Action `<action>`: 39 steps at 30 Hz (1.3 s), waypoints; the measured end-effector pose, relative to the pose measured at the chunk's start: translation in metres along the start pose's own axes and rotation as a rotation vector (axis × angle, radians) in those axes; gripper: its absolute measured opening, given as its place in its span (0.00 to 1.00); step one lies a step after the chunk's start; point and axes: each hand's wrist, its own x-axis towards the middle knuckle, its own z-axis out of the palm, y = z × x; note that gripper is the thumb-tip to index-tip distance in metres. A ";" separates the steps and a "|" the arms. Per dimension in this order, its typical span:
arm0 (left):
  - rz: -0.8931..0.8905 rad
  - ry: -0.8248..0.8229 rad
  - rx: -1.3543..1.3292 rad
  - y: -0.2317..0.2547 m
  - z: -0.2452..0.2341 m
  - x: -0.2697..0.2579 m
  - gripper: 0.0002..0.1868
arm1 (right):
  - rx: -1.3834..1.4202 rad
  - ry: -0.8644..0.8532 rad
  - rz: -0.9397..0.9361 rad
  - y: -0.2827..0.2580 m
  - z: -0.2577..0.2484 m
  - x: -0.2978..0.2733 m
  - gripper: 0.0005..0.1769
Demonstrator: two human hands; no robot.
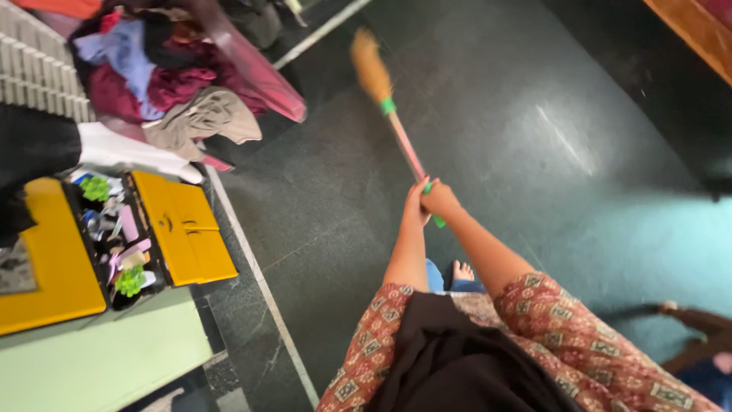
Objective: The person sweeps the floor using a broom, moving it across the dark-tiled surface around furniture and storage containers.
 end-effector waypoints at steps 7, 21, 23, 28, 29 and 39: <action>-0.293 0.136 -0.351 0.035 -0.076 -0.023 0.21 | -0.082 -0.572 0.192 -0.060 0.049 0.015 0.29; -0.708 0.442 0.402 0.057 -0.118 0.097 0.29 | 0.594 -0.477 0.736 0.006 0.088 0.071 0.11; -0.662 0.315 0.648 0.068 -0.104 0.115 0.36 | 0.758 -0.251 0.848 0.014 0.080 0.073 0.10; -0.331 0.133 0.693 0.143 -0.054 0.154 0.30 | 1.016 -0.165 1.064 0.043 0.020 0.102 0.15; -0.339 0.128 0.699 0.153 -0.053 0.157 0.30 | 1.091 -0.135 1.059 0.050 0.004 0.108 0.17; -0.235 0.159 0.673 0.188 -0.026 0.203 0.31 | 1.430 -0.078 0.563 -0.060 -0.096 0.215 0.04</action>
